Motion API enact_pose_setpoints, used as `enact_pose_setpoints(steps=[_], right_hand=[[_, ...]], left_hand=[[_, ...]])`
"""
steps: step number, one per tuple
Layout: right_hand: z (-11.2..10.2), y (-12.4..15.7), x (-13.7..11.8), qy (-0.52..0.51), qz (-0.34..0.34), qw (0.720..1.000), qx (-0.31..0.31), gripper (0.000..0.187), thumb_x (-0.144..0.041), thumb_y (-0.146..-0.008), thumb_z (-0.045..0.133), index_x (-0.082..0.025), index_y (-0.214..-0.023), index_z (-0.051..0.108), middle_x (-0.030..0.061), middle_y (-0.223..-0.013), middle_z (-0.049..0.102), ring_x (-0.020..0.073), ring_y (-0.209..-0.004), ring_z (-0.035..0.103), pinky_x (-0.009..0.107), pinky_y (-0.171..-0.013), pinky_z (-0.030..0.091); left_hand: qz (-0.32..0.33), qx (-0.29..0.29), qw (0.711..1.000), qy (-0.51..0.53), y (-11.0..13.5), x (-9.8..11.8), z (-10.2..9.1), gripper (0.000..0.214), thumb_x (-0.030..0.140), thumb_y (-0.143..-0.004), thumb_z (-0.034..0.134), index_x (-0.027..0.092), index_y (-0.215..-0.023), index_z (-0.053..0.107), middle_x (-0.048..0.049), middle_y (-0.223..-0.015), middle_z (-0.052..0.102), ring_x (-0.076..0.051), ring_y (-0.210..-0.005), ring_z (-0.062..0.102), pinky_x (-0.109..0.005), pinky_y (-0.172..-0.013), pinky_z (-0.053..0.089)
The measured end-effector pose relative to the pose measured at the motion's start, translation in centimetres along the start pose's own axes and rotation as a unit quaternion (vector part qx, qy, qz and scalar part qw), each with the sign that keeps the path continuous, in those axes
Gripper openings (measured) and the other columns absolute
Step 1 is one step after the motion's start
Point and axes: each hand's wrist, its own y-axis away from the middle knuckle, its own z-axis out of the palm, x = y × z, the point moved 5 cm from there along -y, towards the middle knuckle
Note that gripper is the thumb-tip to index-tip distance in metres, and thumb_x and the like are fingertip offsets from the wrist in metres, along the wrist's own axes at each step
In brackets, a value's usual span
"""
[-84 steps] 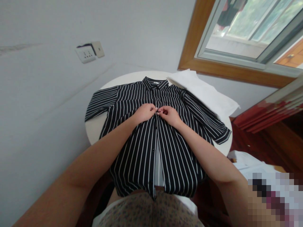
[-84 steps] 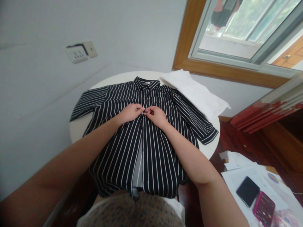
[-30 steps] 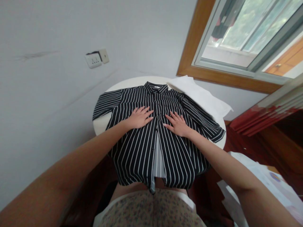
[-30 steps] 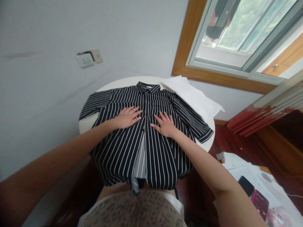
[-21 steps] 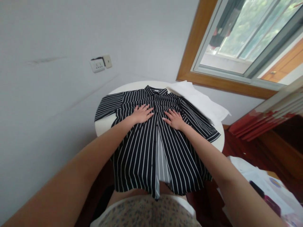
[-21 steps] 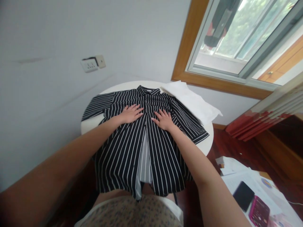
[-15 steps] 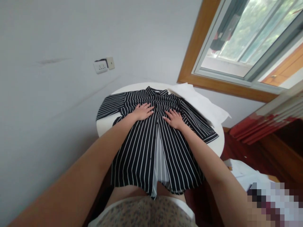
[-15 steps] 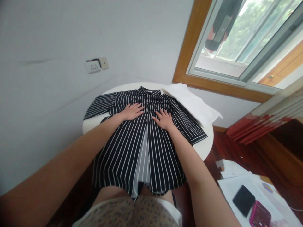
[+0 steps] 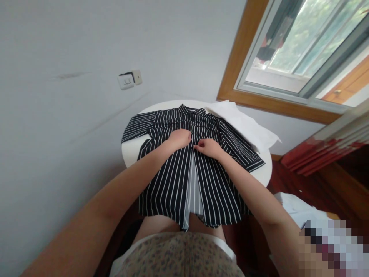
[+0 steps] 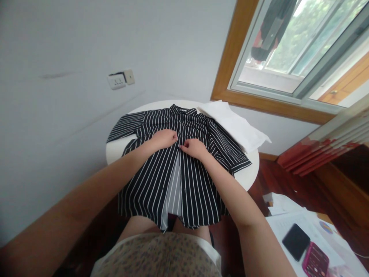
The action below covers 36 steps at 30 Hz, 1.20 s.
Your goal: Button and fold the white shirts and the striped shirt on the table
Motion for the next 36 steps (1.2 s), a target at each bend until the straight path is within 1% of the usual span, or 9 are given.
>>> enact_pose_setpoints(steps=[3,7,11,14,18,22,28,31,36], right_hand=[[0.9,-0.5,-0.5,-0.012,0.021,0.998,-0.065,0.028,-0.046,-0.080,0.065,-0.019,-0.083,0.067,0.0039,-0.079,0.067,0.0171,-0.072,0.060,0.025,-0.064,0.042],[1.1,-0.9,-0.3,-0.006,0.025,0.998,-0.057,0.024,-0.039,-0.077,0.067,-0.018,-0.088,0.065,0.0046,-0.083,0.067,0.0174,-0.074,0.060,0.025,-0.064,0.041],[0.7,-0.3,-0.7,0.002,0.020,1.000,-0.024,0.022,-0.035,-0.080,0.063,-0.017,-0.093,0.065,0.0057,-0.085,0.067,0.0177,-0.076,0.060,0.026,-0.067,0.042],[0.5,0.1,-0.9,-0.001,0.020,1.000,-0.010,0.019,-0.029,-0.081,0.061,-0.017,-0.095,0.065,0.0060,-0.088,0.066,0.0175,-0.079,0.060,0.026,-0.069,0.042],[0.5,0.5,-0.8,-0.003,0.016,1.000,0.014,0.027,-0.030,-0.081,0.064,-0.016,-0.104,0.062,0.0068,-0.093,0.063,0.0175,-0.083,0.059,0.028,-0.076,0.044],[0.6,0.7,-1.1,0.004,0.009,1.000,0.019,0.025,-0.029,-0.081,0.063,-0.016,-0.103,0.064,0.0081,-0.097,0.060,0.0183,-0.086,0.058,0.030,-0.079,0.045],[0.5,1.1,-1.6,0.050,0.029,0.997,0.043,0.024,-0.017,-0.079,0.056,-0.012,-0.102,0.063,0.0126,-0.099,0.058,0.0233,-0.095,0.056,0.034,-0.088,0.044],[0.5,1.4,-1.6,0.048,0.029,0.998,0.035,0.028,-0.021,-0.078,0.059,-0.012,-0.105,0.061,0.0136,-0.102,0.056,0.0256,-0.101,0.054,0.037,-0.091,0.044],[0.3,2.2,-1.8,0.043,0.056,0.997,-0.009,0.049,-0.025,-0.074,0.063,-0.015,-0.121,0.054,0.0149,-0.116,0.051,0.0296,-0.113,0.047,0.040,-0.092,0.044]], left_hand=[[0.005,-0.073,0.997,0.016,0.7,0.6,1.4,0.028,0.033,-0.089,0.045,0.016,-0.090,0.067,-0.0125,-0.095,0.067,-0.026,-0.087,0.062,-0.037,-0.078,0.047],[0.071,-0.051,0.996,0.001,1.1,0.5,2.8,0.027,0.038,-0.090,0.045,0.018,-0.094,0.062,-0.0092,-0.099,0.066,-0.023,-0.090,0.061,-0.035,-0.081,0.047],[0.108,-0.036,0.992,-0.060,1.7,0.4,3.5,0.030,0.040,-0.093,0.041,0.018,-0.099,0.059,-0.0105,-0.101,0.064,-0.025,-0.092,0.061,-0.037,-0.081,0.046],[0.100,-0.029,0.991,-0.080,2.1,0.7,3.5,0.030,0.040,-0.094,0.040,0.018,-0.104,0.057,-0.0116,-0.104,0.063,-0.026,-0.094,0.061,-0.037,-0.079,0.046],[0.070,-0.023,0.994,-0.078,2.5,1.0,3.3,0.029,0.039,-0.094,0.043,0.017,-0.107,0.055,-0.0124,-0.105,0.063,-0.026,-0.096,0.061,-0.036,-0.080,0.045],[0.081,-0.025,0.994,-0.071,2.5,1.1,3.3,0.027,0.036,-0.095,0.041,0.016,-0.107,0.054,-0.0129,-0.105,0.063,-0.026,-0.096,0.061,-0.036,-0.081,0.044],[0.084,-0.022,0.994,-0.059,2.5,1.1,3.2,0.024,0.033,-0.094,0.044,0.014,-0.103,0.054,-0.0140,-0.106,0.063,-0.026,-0.099,0.061,-0.035,-0.083,0.044],[0.084,-0.025,0.995,-0.051,2.5,1.0,3.1,0.023,0.033,-0.093,0.045,0.014,-0.102,0.054,-0.0133,-0.104,0.064,-0.025,-0.097,0.061,-0.034,-0.080,0.045],[0.068,-0.044,0.996,-0.032,2.3,0.9,3.0,0.023,0.035,-0.092,0.047,0.015,-0.099,0.056,-0.0113,-0.101,0.065,-0.023,-0.091,0.063,-0.032,-0.076,0.046]])
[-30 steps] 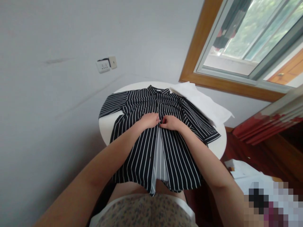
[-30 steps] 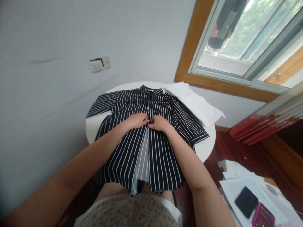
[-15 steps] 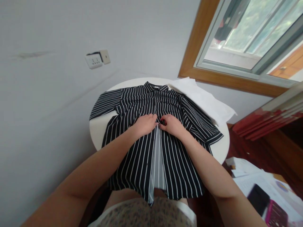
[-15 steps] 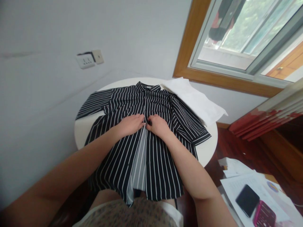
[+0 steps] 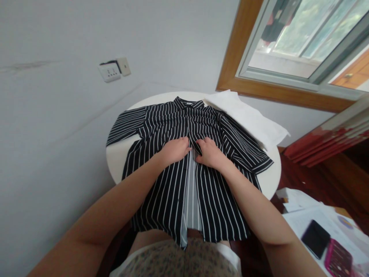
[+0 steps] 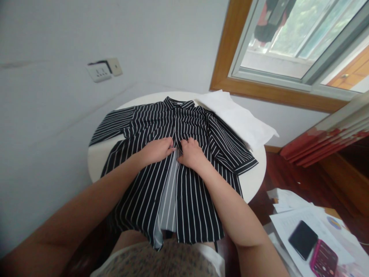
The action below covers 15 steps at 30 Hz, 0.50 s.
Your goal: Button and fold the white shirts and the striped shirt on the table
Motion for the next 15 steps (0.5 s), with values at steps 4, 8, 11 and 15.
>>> enact_pose_setpoints(steps=[4,8,11,15], right_hand=[[0.0,0.7,-0.5,0.025,0.007,0.999,-0.025,0.061,-0.024,-0.072,0.063,-0.017,-0.131,0.047,0.0154,-0.124,0.047,0.0324,-0.116,0.044,0.045,-0.092,0.044],[0.0,0.6,-0.5,0.022,-0.004,1.000,-0.003,0.057,-0.020,-0.075,0.059,-0.013,-0.130,0.048,0.0160,-0.120,0.050,0.0312,-0.115,0.045,0.043,-0.091,0.045],[0.1,0.0,0.1,-0.001,-0.006,1.000,0.027,0.043,-0.016,-0.079,0.055,-0.013,-0.121,0.055,0.0139,-0.112,0.054,0.0266,-0.110,0.050,0.038,-0.091,0.044],[0.1,-0.7,0.9,-0.041,-0.011,0.997,0.057,0.024,-0.020,-0.083,0.056,-0.016,-0.106,0.063,0.0090,-0.100,0.057,0.0209,-0.096,0.056,0.032,-0.086,0.045]], left_hand=[[-0.015,0.000,1.000,0.014,0.0,-0.2,0.1,0.026,0.038,-0.092,0.049,0.015,-0.099,0.058,-0.0105,-0.099,0.066,-0.023,-0.090,0.064,-0.031,-0.074,0.045],[-0.039,0.005,0.999,0.027,-0.1,-0.7,0.3,0.029,0.041,-0.091,0.049,0.015,-0.099,0.061,-0.0087,-0.094,0.068,-0.022,-0.088,0.064,-0.030,-0.073,0.045],[-0.056,0.001,0.997,0.046,-0.3,-0.9,0.4,0.029,0.041,-0.090,0.051,0.016,-0.097,0.063,-0.0075,-0.091,0.069,-0.022,-0.088,0.063,-0.030,-0.073,0.044],[-0.063,-0.006,0.996,0.069,-0.4,-1.1,0.3,0.027,0.040,-0.089,0.052,0.017,-0.095,0.063,-0.0062,-0.088,0.068,-0.021,-0.085,0.062,-0.029,-0.070,0.042]])
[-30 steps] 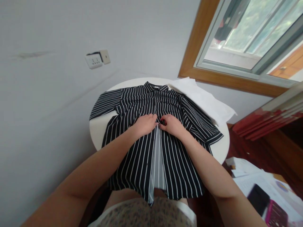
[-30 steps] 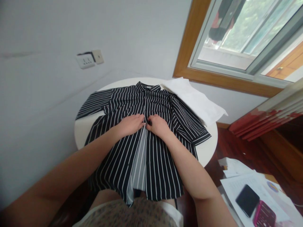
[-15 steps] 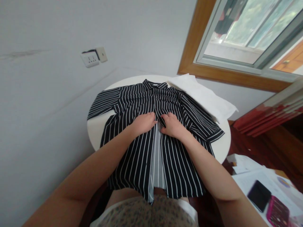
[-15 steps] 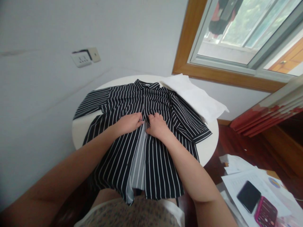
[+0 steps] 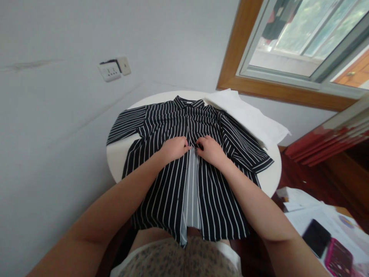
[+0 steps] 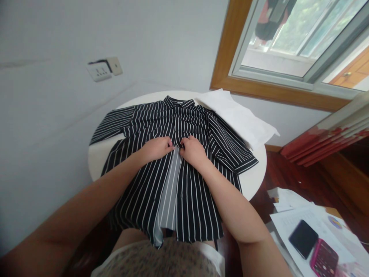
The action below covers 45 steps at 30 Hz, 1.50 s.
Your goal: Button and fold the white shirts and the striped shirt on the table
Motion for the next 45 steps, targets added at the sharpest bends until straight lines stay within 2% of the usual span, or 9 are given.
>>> enact_pose_setpoints(steps=[5,9,18,23,27,31,34,39,45], right_hand=[[-0.4,-0.1,-0.1,-0.020,-0.013,1.000,0.018,0.022,-0.020,-0.083,0.062,-0.017,-0.105,0.063,0.0062,-0.094,0.057,0.0176,-0.085,0.057,0.029,-0.078,0.046],[-0.3,-0.1,-0.2,-0.014,-0.038,0.999,0.000,0.010,-0.022,-0.083,0.065,-0.015,-0.089,0.068,0.0064,-0.091,0.057,0.0174,-0.084,0.056,0.029,-0.079,0.045],[-0.3,-0.2,-0.7,0.010,-0.072,0.997,0.017,0.014,-0.017,-0.086,0.057,-0.014,-0.086,0.071,0.0082,-0.088,0.059,0.0177,-0.081,0.057,0.030,-0.078,0.045],[-0.7,-0.7,0.2,-0.127,-0.034,0.990,0.044,0.010,-0.014,-0.080,0.061,-0.014,-0.080,0.070,0.0046,-0.081,0.063,0.0151,-0.076,0.057,0.028,-0.077,0.045],[-0.3,-1.2,1.7,-0.305,0.019,0.952,0.031,0.008,-0.015,-0.079,0.059,-0.014,-0.078,0.068,0.0001,-0.073,0.064,0.0115,-0.067,0.057,0.025,-0.070,0.045],[0.7,-1.2,2.1,-0.491,0.091,0.866,-0.015,0.007,-0.014,-0.080,0.058,-0.014,-0.084,0.064,-0.0022,-0.071,0.062,0.0078,-0.060,0.055,0.021,-0.061,0.049],[1.5,-0.9,1.6,-0.564,0.135,0.813,-0.062,0.003,-0.011,-0.080,0.060,-0.013,-0.079,0.062,-0.0017,-0.068,0.061,0.0075,-0.060,0.058,0.020,-0.061,0.053],[2.0,-0.8,1.2,-0.579,0.154,0.797,-0.075,0.005,-0.008,-0.079,0.064,-0.013,-0.076,0.063,-0.0014,-0.063,0.061,0.0070,-0.058,0.060,0.018,-0.057,0.055],[2.0,-0.9,1.3,-0.583,0.146,0.795,-0.080,0.005,-0.010,-0.080,0.064,-0.013,-0.077,0.063,-0.0015,-0.065,0.062,0.0061,-0.058,0.059,0.016,-0.056,0.056]], left_hand=[[0.015,-0.005,0.999,0.028,-0.2,-0.2,0.0,0.027,0.042,-0.087,0.052,0.017,-0.085,0.063,-0.0046,-0.083,0.067,-0.018,-0.073,0.059,-0.028,-0.064,0.037],[0.038,-0.006,0.998,0.040,-0.5,-0.3,0.0,0.029,0.042,-0.086,0.051,0.018,-0.075,0.063,-0.0033,-0.076,0.064,-0.016,-0.069,0.055,-0.027,-0.063,0.035],[0.037,-0.026,0.996,0.081,-0.4,-0.2,-0.8,0.030,0.037,-0.087,0.045,0.016,-0.072,0.061,-0.0038,-0.069,0.061,-0.015,-0.064,0.052,-0.027,-0.063,0.035],[0.061,-0.015,0.988,0.144,-0.6,-0.7,-1.5,0.030,0.040,-0.085,0.048,0.016,-0.071,0.059,-0.0026,-0.068,0.061,-0.014,-0.064,0.053,-0.026,-0.063,0.036],[0.063,-0.013,0.983,0.172,-0.7,-0.6,-1.5,0.032,0.043,-0.085,0.048,0.016,-0.073,0.060,-0.0027,-0.070,0.062,-0.014,-0.065,0.054,-0.026,-0.064,0.038],[0.067,-0.031,0.981,0.179,-0.7,-0.4,-1.0,0.031,0.042,-0.086,0.047,0.016,-0.075,0.060,-0.0027,-0.070,0.063,-0.013,-0.062,0.053,-0.026,-0.063,0.038],[0.084,-0.027,0.979,0.181,-0.7,-0.4,-1.1,0.031,0.041,-0.088,0.045,0.016,-0.075,0.059,-0.0023,-0.069,0.063,-0.013,-0.062,0.053,-0.025,-0.062,0.037],[0.117,-0.025,0.975,0.189,-0.6,-0.2,-1.5,0.032,0.040,-0.090,0.041,0.016,-0.077,0.059,-0.0014,-0.069,0.062,-0.013,-0.064,0.054,-0.024,-0.064,0.038],[0.101,-0.041,0.977,0.184,-0.6,-0.2,-1.2,0.033,0.039,-0.091,0.039,0.016,-0.077,0.059,-0.0030,-0.071,0.064,-0.014,-0.067,0.057,-0.025,-0.066,0.040]])
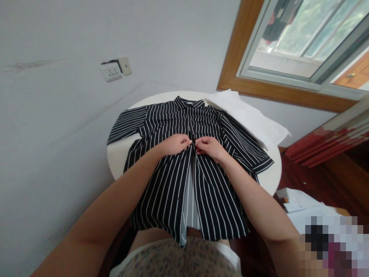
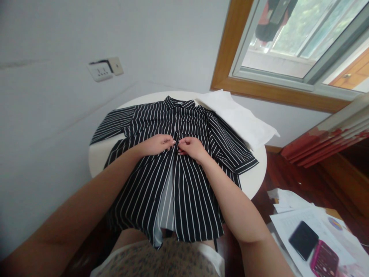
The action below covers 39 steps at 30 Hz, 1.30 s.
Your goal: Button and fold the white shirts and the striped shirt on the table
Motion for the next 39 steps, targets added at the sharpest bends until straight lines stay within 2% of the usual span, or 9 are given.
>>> enact_pose_setpoints(steps=[13,19,28,35,39], right_hand=[[0.2,0.0,0.0,0.042,-0.018,0.999,0.009,0.008,-0.006,-0.079,0.062,-0.012,-0.077,0.066,-0.0008,-0.067,0.063,0.0070,-0.060,0.060,0.018,-0.058,0.055],[0.1,-0.1,0.2,0.030,-0.013,0.999,0.004,0.007,-0.008,-0.082,0.063,-0.012,-0.078,0.067,-0.0004,-0.065,0.064,0.0064,-0.060,0.061,0.015,-0.056,0.056],[0.1,-0.3,0.5,0.024,-0.013,1.000,-0.015,0.004,-0.011,-0.082,0.063,-0.014,-0.085,0.065,0.0005,-0.073,0.068,0.0079,-0.065,0.065,0.017,-0.059,0.056],[-0.2,-0.9,0.6,0.042,-0.059,0.997,-0.017,0.007,-0.010,-0.076,0.066,-0.015,-0.081,0.067,-0.0022,-0.070,0.065,0.0071,-0.062,0.063,0.015,-0.052,0.054],[-0.3,-1.2,0.7,0.050,-0.073,0.996,-0.023,0.006,-0.014,-0.075,0.068,-0.015,-0.080,0.069,-0.0017,-0.070,0.066,0.0075,-0.063,0.063,0.016,-0.054,0.055]], left_hand=[[-0.010,-0.006,1.000,0.007,-0.1,-0.2,0.1,0.030,0.035,-0.091,0.038,0.017,-0.076,0.057,-0.0036,-0.073,0.064,-0.014,-0.069,0.058,-0.026,-0.070,0.042],[-0.010,-0.006,1.000,0.008,-0.1,-0.1,0.1,0.030,0.034,-0.090,0.039,0.017,-0.074,0.057,-0.0039,-0.073,0.064,-0.014,-0.069,0.058,-0.026,-0.070,0.042],[-0.005,-0.011,1.000,-0.002,-0.1,-0.3,0.2,0.030,0.034,-0.089,0.039,0.017,-0.073,0.057,-0.0036,-0.072,0.064,-0.014,-0.067,0.057,-0.026,-0.069,0.043],[-0.007,-0.023,0.999,0.021,0.1,0.0,0.2,0.026,0.031,-0.089,0.039,0.017,-0.075,0.057,-0.0038,-0.076,0.066,-0.013,-0.068,0.058,-0.025,-0.071,0.043],[-0.019,-0.025,0.999,0.028,0.2,0.1,0.2,0.025,0.029,-0.089,0.039,0.017,-0.076,0.056,-0.0037,-0.076,0.066,-0.013,-0.067,0.058,-0.025,-0.070,0.043]])
